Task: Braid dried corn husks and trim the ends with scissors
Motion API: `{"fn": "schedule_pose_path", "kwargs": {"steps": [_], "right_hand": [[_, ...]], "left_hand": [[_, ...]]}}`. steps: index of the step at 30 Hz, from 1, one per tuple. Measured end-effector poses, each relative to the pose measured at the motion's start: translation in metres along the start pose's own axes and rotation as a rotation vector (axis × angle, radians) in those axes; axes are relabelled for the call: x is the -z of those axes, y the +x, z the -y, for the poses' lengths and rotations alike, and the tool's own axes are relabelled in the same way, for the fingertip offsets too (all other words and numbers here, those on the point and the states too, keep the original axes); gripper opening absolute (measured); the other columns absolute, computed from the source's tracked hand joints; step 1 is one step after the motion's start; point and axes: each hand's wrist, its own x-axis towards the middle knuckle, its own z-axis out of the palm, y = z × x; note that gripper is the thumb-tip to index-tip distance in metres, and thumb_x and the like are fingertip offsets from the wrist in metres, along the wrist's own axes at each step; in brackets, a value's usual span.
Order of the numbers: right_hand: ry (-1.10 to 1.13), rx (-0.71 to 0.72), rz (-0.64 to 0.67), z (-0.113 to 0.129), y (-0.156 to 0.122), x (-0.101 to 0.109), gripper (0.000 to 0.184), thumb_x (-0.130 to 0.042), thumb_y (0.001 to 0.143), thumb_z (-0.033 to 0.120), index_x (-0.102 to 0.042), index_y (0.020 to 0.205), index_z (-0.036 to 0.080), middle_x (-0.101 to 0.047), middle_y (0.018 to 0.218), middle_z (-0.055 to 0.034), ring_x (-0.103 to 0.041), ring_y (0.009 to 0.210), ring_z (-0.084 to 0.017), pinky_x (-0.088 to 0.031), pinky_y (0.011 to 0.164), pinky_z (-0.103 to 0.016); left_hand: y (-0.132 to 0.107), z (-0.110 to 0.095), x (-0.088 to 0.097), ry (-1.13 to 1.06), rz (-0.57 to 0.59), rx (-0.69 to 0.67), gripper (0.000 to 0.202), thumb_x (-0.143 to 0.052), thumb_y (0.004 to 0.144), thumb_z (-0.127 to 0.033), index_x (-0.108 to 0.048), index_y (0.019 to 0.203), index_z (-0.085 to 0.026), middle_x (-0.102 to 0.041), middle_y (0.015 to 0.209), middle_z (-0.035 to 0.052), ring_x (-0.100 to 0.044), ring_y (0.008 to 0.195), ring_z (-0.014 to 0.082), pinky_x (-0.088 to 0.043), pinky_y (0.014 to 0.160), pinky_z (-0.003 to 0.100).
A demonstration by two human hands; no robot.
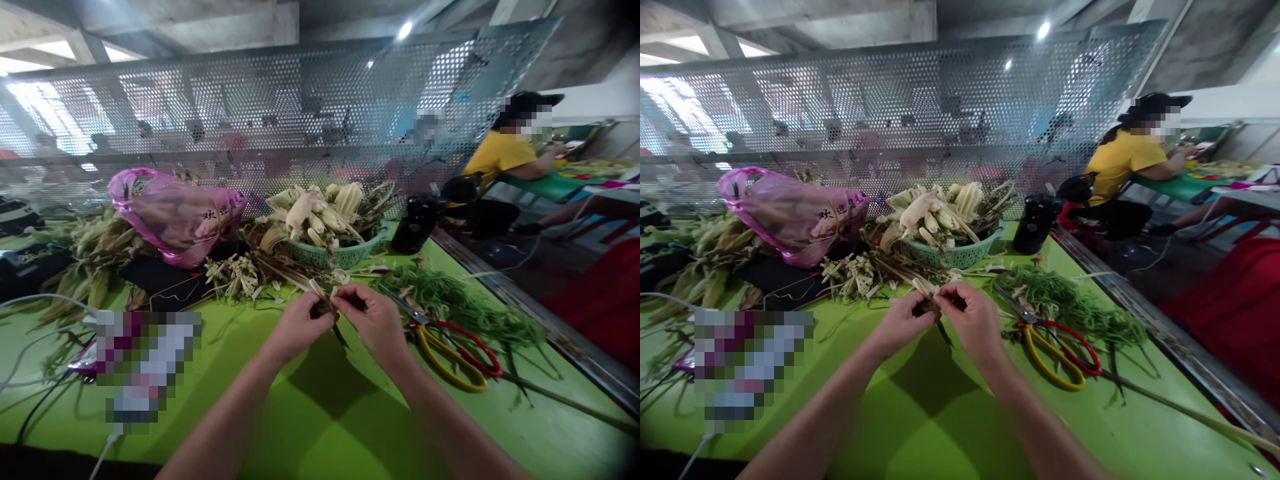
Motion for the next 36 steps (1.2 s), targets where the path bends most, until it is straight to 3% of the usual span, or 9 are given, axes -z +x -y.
{"fn": "schedule_pose_path", "kwargs": {"steps": [6,10,15,18,22,26,29,32,36], "right_hand": [[0.061,-0.002,-0.015,0.001,0.001,0.000,0.010,-0.066,0.078,0.028,-0.063,0.083,0.020,-0.065,0.076,-0.0012,-0.058,0.068,-0.016,-0.047,0.065,-0.028],[0.104,-0.017,0.008,0.004,0.002,-0.002,0.009,-0.068,0.075,0.027,-0.063,0.078,0.019,-0.063,0.071,-0.0007,-0.056,0.065,-0.016,-0.046,0.063,-0.029],[0.267,-0.175,0.047,-0.003,0.004,-0.004,0.021,-0.076,0.068,0.033,-0.062,0.074,0.019,-0.062,0.068,-0.0006,-0.057,0.062,-0.015,-0.047,0.061,-0.028],[0.293,-0.234,0.076,-0.008,0.004,-0.004,0.023,-0.071,0.075,0.038,-0.065,0.084,0.018,-0.066,0.077,-0.0030,-0.059,0.067,-0.015,-0.047,0.062,-0.028],[0.227,-0.141,0.064,-0.005,0.002,-0.002,0.020,-0.064,0.082,0.037,-0.067,0.089,0.019,-0.067,0.081,-0.0040,-0.060,0.073,-0.018,-0.049,0.068,-0.030],[0.055,0.075,0.003,0.003,-0.001,-0.001,0.009,-0.066,0.082,0.029,-0.068,0.083,0.021,-0.067,0.082,-0.0038,-0.061,0.077,-0.020,-0.049,0.072,-0.033],[-0.041,0.225,0.046,0.004,-0.002,-0.001,0.006,-0.064,0.084,0.025,-0.070,0.083,0.022,-0.066,0.085,-0.0045,-0.062,0.081,-0.021,-0.048,0.075,-0.034],[-0.083,0.256,0.109,0.002,-0.001,-0.001,0.010,-0.062,0.085,0.024,-0.072,0.088,0.023,-0.066,0.086,-0.0051,-0.062,0.081,-0.021,-0.049,0.074,-0.034],[-0.096,0.192,0.129,-0.003,0.001,-0.001,0.009,-0.065,0.082,0.027,-0.073,0.084,0.023,-0.063,0.081,-0.0041,-0.060,0.076,-0.020,-0.048,0.069,-0.033]], "left_hand": [[0.003,0.001,0.002,-0.187,-0.009,-0.002,0.022,-0.058,0.079,-0.035,-0.065,0.086,-0.015,-0.062,0.084,0.0044,-0.052,0.080,0.0169,-0.042,0.076,0.028],[0.003,0.004,0.002,-0.228,-0.065,0.061,0.020,-0.060,0.077,-0.034,-0.063,0.081,-0.014,-0.060,0.079,0.0034,-0.050,0.075,0.0151,-0.041,0.073,0.027],[0.002,0.003,0.002,-0.257,-0.127,0.079,0.020,-0.057,0.078,-0.033,-0.063,0.081,-0.014,-0.060,0.078,0.0034,-0.052,0.079,0.0167,-0.040,0.076,0.028],[0.001,-0.001,0.002,-0.260,-0.124,0.069,0.019,-0.056,0.079,-0.031,-0.065,0.082,-0.015,-0.062,0.082,0.0039,-0.053,0.083,0.0176,-0.039,0.078,0.028],[0.000,-0.002,0.003,-0.226,-0.107,0.098,0.020,-0.053,0.078,-0.030,-0.066,0.081,-0.015,-0.063,0.082,0.0034,-0.051,0.079,0.0166,-0.038,0.075,0.027],[0.002,0.002,0.005,-0.151,-0.051,0.101,0.017,-0.051,0.075,-0.026,-0.064,0.076,-0.016,-0.061,0.078,0.0024,-0.052,0.079,0.0172,-0.039,0.075,0.027],[0.002,0.006,0.005,-0.042,-0.063,0.039,0.013,-0.050,0.074,-0.024,-0.060,0.070,-0.017,-0.058,0.078,0.0020,-0.050,0.079,0.0168,-0.039,0.073,0.026],[0.001,0.009,0.004,0.032,-0.020,0.056,0.014,-0.046,0.076,-0.025,-0.059,0.074,-0.019,-0.053,0.069,-0.0006,-0.047,0.067,0.0144,-0.036,0.064,0.025],[0.000,0.011,0.002,0.116,0.022,0.059,0.015,-0.047,0.074,-0.025,-0.060,0.075,-0.018,-0.049,0.063,-0.0017,-0.041,0.059,0.0126,-0.032,0.058,0.024]]}}
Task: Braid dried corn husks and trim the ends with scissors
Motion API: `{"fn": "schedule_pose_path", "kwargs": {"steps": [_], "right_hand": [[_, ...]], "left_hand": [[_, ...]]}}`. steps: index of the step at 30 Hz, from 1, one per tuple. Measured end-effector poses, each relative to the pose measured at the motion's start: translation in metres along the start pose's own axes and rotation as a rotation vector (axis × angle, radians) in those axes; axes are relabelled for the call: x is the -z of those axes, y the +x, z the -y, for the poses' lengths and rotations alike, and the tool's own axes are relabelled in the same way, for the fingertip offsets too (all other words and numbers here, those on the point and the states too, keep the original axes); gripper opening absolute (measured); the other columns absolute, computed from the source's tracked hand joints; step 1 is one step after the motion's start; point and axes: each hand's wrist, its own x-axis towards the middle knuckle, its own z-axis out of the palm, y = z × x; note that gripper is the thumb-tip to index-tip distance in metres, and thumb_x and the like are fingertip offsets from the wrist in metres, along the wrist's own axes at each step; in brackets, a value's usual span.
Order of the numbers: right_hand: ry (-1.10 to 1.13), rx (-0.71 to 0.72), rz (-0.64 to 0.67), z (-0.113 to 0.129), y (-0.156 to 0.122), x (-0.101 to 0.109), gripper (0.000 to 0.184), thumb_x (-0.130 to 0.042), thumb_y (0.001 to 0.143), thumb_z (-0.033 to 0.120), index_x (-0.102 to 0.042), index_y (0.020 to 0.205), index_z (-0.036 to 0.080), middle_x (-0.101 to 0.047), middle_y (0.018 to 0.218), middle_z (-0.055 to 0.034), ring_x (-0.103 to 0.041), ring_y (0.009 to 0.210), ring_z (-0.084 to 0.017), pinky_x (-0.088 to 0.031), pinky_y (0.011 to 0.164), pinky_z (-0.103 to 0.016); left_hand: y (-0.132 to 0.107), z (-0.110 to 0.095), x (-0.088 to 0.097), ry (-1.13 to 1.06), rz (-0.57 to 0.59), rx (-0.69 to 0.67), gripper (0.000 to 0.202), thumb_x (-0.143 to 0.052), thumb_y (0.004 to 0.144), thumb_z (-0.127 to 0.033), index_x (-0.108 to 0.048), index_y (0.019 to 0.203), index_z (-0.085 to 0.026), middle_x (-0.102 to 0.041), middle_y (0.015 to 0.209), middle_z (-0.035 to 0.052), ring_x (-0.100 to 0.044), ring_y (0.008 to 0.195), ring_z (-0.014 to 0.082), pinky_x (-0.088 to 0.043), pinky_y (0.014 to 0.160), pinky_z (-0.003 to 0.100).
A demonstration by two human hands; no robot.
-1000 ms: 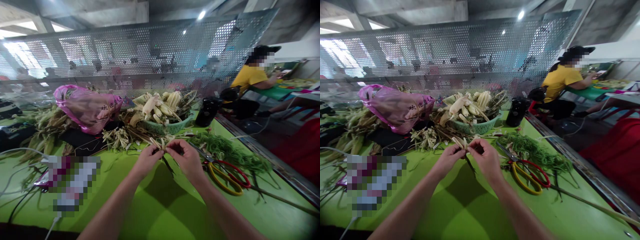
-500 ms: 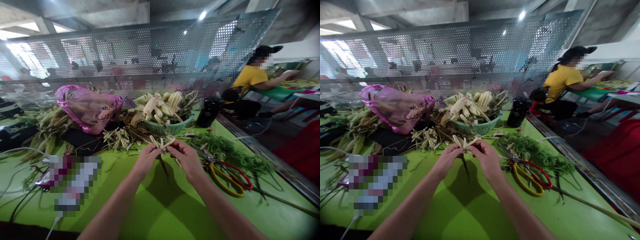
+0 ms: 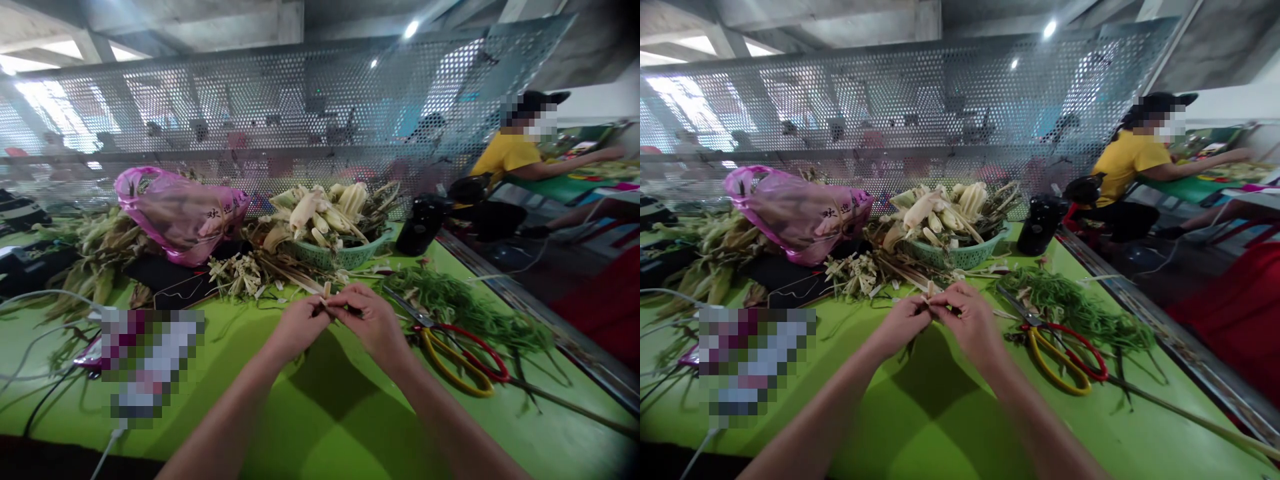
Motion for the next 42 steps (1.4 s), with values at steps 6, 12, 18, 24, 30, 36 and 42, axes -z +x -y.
{"fn": "schedule_pose_path", "kwargs": {"steps": [6,12,18,24,30,36,42], "right_hand": [[0.226,-0.249,-0.048,-0.005,0.003,0.000,0.023,-0.076,0.068,0.026,-0.062,0.085,0.020,-0.059,0.075,0.0003,-0.051,0.062,-0.014,-0.042,0.056,-0.026],[0.404,-0.305,-0.016,-0.002,0.003,-0.001,0.017,-0.074,0.070,0.028,-0.067,0.083,0.020,-0.061,0.075,0.0001,-0.051,0.064,-0.014,-0.042,0.058,-0.026],[0.541,-0.401,-0.033,-0.003,0.002,-0.002,0.010,-0.075,0.070,0.026,-0.071,0.078,0.021,-0.064,0.070,0.0007,-0.057,0.068,-0.014,-0.046,0.065,-0.027],[0.482,-0.361,-0.042,0.000,0.003,0.002,0.010,-0.071,0.076,0.031,-0.074,0.080,0.022,-0.069,0.085,-0.0036,-0.061,0.079,-0.018,-0.049,0.074,-0.031],[0.443,-0.269,-0.040,-0.001,0.001,0.001,0.013,-0.074,0.073,0.031,-0.070,0.080,0.020,-0.066,0.075,-0.0023,-0.058,0.068,-0.016,-0.048,0.065,-0.029],[0.330,-0.159,0.032,0.003,0.001,0.004,0.007,-0.070,0.077,0.027,-0.069,0.080,0.021,-0.066,0.073,-0.0013,-0.059,0.065,-0.015,-0.047,0.060,-0.027],[0.103,0.007,0.081,0.001,0.004,0.005,0.010,-0.064,0.082,0.022,-0.073,0.085,0.023,-0.072,0.086,-0.0045,-0.066,0.081,-0.020,-0.051,0.076,-0.034]], "left_hand": [[-0.005,-0.008,0.002,0.044,0.077,-0.078,0.013,-0.046,0.074,-0.022,-0.059,0.075,-0.018,-0.051,0.066,-0.0010,-0.043,0.062,0.0140,-0.033,0.059,0.025],[-0.007,-0.016,0.007,-0.170,0.170,-0.089,0.018,-0.050,0.080,-0.025,-0.063,0.088,-0.016,-0.062,0.088,0.0039,-0.053,0.085,0.0182,-0.040,0.077,0.028],[-0.003,-0.009,0.002,-0.257,0.169,-0.133,0.026,-0.055,0.084,-0.032,-0.065,0.102,-0.016,-0.065,0.101,0.0073,-0.056,0.095,0.0198,-0.041,0.087,0.030],[-0.003,-0.015,0.002,-0.338,0.125,0.017,0.023,-0.050,0.082,-0.026,-0.067,0.092,-0.016,-0.066,0.088,0.0038,-0.055,0.079,0.0141,-0.042,0.075,0.025],[-0.005,-0.016,0.002,-0.504,0.098,0.216,0.014,-0.051,0.070,-0.020,-0.063,0.073,-0.015,-0.063,0.073,0.0019,-0.049,0.062,0.0096,-0.040,0.061,0.023],[-0.003,-0.013,0.002,-0.480,0.153,0.226,0.014,-0.051,0.070,-0.021,-0.062,0.077,-0.015,-0.062,0.072,0.0021,-0.055,0.069,0.0122,-0.041,0.064,0.024],[0.002,-0.002,0.002,0.019,-0.004,-0.005,0.005,-0.052,0.071,-0.022,-0.054,0.072,-0.017,-0.049,0.064,-0.0039,-0.042,0.061,0.0100,-0.031,0.057,0.024]]}}
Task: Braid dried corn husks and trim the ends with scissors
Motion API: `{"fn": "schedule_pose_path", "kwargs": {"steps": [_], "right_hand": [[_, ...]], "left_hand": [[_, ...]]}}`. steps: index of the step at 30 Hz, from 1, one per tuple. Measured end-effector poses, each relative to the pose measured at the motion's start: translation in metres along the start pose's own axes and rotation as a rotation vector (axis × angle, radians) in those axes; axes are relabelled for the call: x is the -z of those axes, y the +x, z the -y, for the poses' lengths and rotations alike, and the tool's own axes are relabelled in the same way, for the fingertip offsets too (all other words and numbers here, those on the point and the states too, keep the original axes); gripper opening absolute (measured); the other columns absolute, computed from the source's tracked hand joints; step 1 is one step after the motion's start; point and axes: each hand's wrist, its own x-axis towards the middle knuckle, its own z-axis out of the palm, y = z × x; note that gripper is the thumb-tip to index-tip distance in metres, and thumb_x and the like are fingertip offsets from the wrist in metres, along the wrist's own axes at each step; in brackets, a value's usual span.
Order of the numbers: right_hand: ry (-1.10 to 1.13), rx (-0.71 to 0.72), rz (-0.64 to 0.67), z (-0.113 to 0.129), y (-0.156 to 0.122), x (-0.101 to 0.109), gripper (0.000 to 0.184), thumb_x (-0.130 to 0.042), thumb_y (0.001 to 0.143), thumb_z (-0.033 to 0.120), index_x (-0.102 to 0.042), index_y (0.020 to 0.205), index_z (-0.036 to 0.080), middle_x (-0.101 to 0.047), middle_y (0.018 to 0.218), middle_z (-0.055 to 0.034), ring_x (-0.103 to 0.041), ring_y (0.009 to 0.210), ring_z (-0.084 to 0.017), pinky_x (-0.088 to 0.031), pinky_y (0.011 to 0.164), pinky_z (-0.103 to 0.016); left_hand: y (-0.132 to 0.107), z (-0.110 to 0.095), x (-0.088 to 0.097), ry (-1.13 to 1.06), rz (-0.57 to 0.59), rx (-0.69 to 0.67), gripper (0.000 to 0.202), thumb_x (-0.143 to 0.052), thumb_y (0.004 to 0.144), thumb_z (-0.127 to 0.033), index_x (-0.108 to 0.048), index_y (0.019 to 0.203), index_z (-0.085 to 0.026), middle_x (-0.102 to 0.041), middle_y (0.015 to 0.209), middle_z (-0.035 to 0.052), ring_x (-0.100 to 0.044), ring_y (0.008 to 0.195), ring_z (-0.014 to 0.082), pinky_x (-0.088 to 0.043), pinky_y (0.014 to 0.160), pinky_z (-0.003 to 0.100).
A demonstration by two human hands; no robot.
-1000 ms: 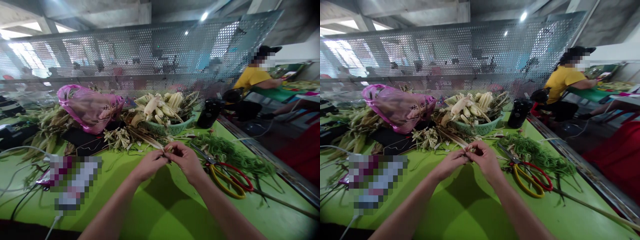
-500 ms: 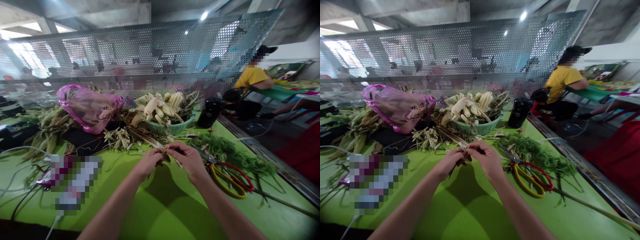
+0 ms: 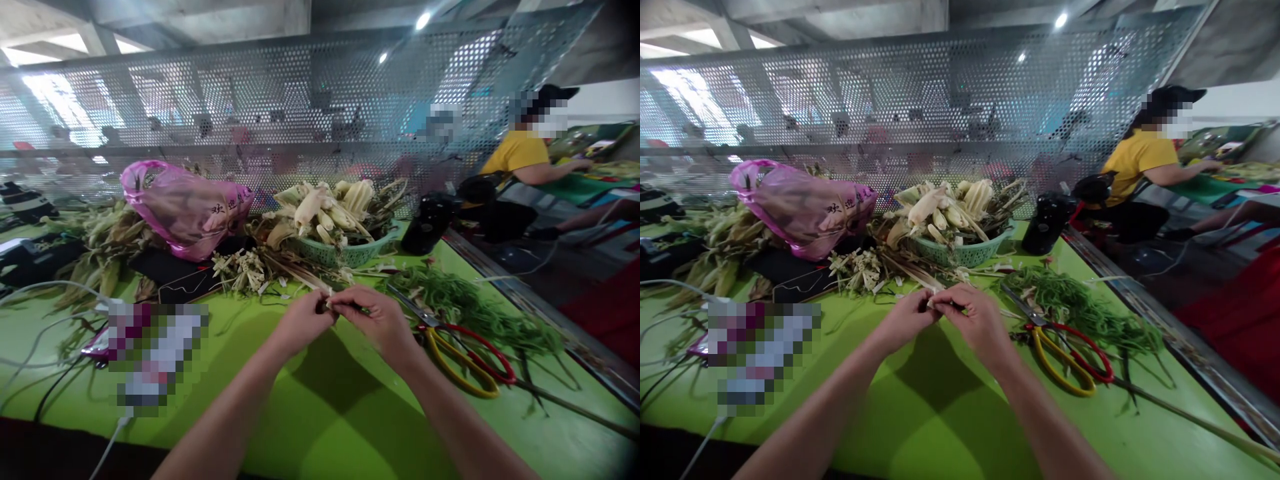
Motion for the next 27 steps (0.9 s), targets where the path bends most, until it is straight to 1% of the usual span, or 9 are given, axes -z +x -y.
{"fn": "schedule_pose_path", "kwargs": {"steps": [2,4,7,11,14,22,27], "right_hand": [[-0.040,-0.009,-0.014,-0.003,0.000,-0.001,0.011,-0.063,0.082,0.023,-0.072,0.088,0.022,-0.072,0.087,-0.0045,-0.066,0.081,-0.020,-0.051,0.077,-0.034],[-0.059,-0.043,-0.039,-0.005,-0.001,-0.001,0.011,-0.063,0.082,0.024,-0.070,0.090,0.021,-0.071,0.084,-0.0038,-0.066,0.077,-0.019,-0.051,0.073,-0.032],[-0.106,-0.070,-0.045,-0.005,-0.002,0.001,0.009,-0.063,0.082,0.023,-0.069,0.088,0.020,-0.071,0.081,-0.0029,-0.065,0.074,-0.018,-0.050,0.070,-0.030],[-0.184,-0.018,-0.023,-0.001,-0.002,0.004,0.011,-0.061,0.081,0.018,-0.071,0.085,0.021,-0.071,0.084,-0.0031,-0.066,0.078,-0.019,-0.049,0.074,-0.031],[-0.200,-0.018,0.008,0.002,-0.001,0.007,0.013,-0.059,0.082,0.017,-0.071,0.085,0.021,-0.071,0.084,-0.0035,-0.066,0.079,-0.019,-0.050,0.073,-0.031],[-0.229,-0.061,0.098,0.005,0.002,0.010,0.012,-0.059,0.084,0.021,-0.070,0.085,0.022,-0.071,0.085,-0.0029,-0.065,0.080,-0.018,-0.048,0.073,-0.029],[-0.277,-0.096,0.133,0.004,0.003,0.010,0.011,-0.058,0.086,0.026,-0.066,0.082,0.020,-0.067,0.081,-0.0026,-0.061,0.076,-0.018,-0.044,0.069,-0.027]], "left_hand": [[0.000,0.000,0.000,0.099,-0.084,-0.006,0.007,-0.055,0.070,-0.023,-0.051,0.072,-0.018,-0.049,0.064,-0.0048,-0.041,0.060,0.0099,-0.029,0.056,0.023],[-0.001,-0.001,0.000,0.111,-0.121,-0.008,0.009,-0.056,0.069,-0.023,-0.050,0.072,-0.018,-0.049,0.063,-0.0054,-0.041,0.059,0.0095,-0.029,0.055,0.023],[-0.002,-0.002,0.000,0.067,-0.127,-0.030,0.008,-0.056,0.069,-0.022,-0.050,0.073,-0.018,-0.050,0.064,-0.0052,-0.042,0.059,0.0092,-0.030,0.055,0.022],[-0.001,-0.002,0.002,0.024,-0.117,-0.032,0.008,-0.057,0.068,-0.022,-0.052,0.073,-0.018,-0.050,0.063,-0.0050,-0.042,0.059,0.0092,-0.031,0.056,0.022],[-0.001,-0.002,0.003,0.017,-0.113,-0.029,0.008,-0.057,0.068,-0.021,-0.052,0.072,-0.018,-0.049,0.062,-0.0053,-0.042,0.058,0.0090,-0.030,0.055,0.021],[0.000,0.002,0.002,0.018,-0.129,-0.025,0.009,-0.058,0.066,-0.020,-0.051,0.071,-0.018,-0.050,0.063,-0.0050,-0.043,0.059,0.0092,-0.032,0.056,0.022],[-0.002,-0.001,0.002,0.109,-0.146,-0.046,0.009,-0.058,0.066,-0.020,-0.051,0.071,-0.019,-0.052,0.065,-0.0046,-0.045,0.060,0.0098,-0.032,0.057,0.022]]}}
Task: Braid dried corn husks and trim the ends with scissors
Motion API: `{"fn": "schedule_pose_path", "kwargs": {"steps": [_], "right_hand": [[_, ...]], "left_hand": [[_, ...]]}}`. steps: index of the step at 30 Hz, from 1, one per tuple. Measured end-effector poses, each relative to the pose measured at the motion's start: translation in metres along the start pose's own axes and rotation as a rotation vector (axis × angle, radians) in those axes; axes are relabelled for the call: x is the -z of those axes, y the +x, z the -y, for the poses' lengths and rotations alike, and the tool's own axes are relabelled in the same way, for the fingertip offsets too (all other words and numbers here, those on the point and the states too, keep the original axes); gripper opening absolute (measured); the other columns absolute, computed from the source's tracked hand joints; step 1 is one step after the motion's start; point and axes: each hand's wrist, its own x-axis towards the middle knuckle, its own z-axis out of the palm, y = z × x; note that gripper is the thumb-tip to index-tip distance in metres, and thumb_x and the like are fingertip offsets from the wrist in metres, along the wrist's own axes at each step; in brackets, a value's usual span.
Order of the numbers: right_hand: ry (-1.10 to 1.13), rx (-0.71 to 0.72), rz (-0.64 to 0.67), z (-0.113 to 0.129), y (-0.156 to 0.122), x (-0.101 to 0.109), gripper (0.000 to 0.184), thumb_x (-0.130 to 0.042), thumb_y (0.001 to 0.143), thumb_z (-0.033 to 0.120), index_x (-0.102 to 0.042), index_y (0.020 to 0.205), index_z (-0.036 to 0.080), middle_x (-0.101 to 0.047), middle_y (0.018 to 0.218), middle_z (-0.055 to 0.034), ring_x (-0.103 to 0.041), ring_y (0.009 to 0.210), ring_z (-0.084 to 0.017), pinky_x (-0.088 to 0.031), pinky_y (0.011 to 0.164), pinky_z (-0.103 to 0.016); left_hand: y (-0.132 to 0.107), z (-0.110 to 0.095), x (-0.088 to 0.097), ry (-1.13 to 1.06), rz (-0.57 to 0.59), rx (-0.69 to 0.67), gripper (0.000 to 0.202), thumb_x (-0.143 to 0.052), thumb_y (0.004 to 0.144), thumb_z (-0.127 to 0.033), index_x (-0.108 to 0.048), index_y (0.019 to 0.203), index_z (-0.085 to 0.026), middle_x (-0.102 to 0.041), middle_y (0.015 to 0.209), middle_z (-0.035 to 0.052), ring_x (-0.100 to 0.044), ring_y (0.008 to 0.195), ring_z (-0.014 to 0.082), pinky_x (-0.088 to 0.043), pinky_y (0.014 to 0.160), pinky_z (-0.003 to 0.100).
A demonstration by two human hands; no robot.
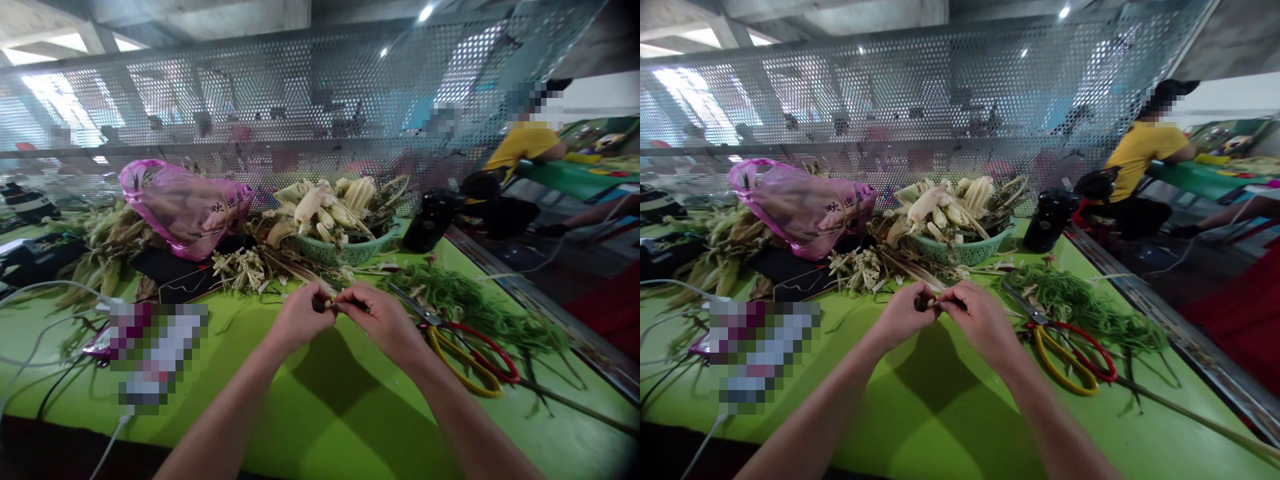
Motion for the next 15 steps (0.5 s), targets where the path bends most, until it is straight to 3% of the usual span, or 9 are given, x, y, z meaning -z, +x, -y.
{"fn": "schedule_pose_path", "kwargs": {"steps": [8,15], "right_hand": [[-0.231,0.045,0.026,0.005,-0.004,-0.005,0.011,-0.053,0.088,0.022,-0.063,0.084,0.020,-0.064,0.086,-0.0049,-0.058,0.074,-0.019,-0.041,0.064,-0.028],[-0.121,-0.017,-0.026,0.004,-0.007,-0.012,0.005,-0.057,0.085,0.019,-0.061,0.086,0.022,-0.068,0.082,-0.0008,-0.060,0.072,-0.017,-0.042,0.064,-0.027]], "left_hand": [[-0.005,-0.009,0.003,0.184,0.020,-0.005,0.009,-0.058,0.066,-0.019,-0.049,0.068,-0.019,-0.050,0.062,-0.0042,-0.040,0.058,0.0105,-0.026,0.055,0.024],[-0.004,-0.003,0.003,0.172,0.060,0.000,0.014,-0.060,0.065,-0.021,-0.046,0.065,-0.019,-0.045,0.060,-0.0053,-0.036,0.055,0.0095,-0.021,0.054,0.024]]}}
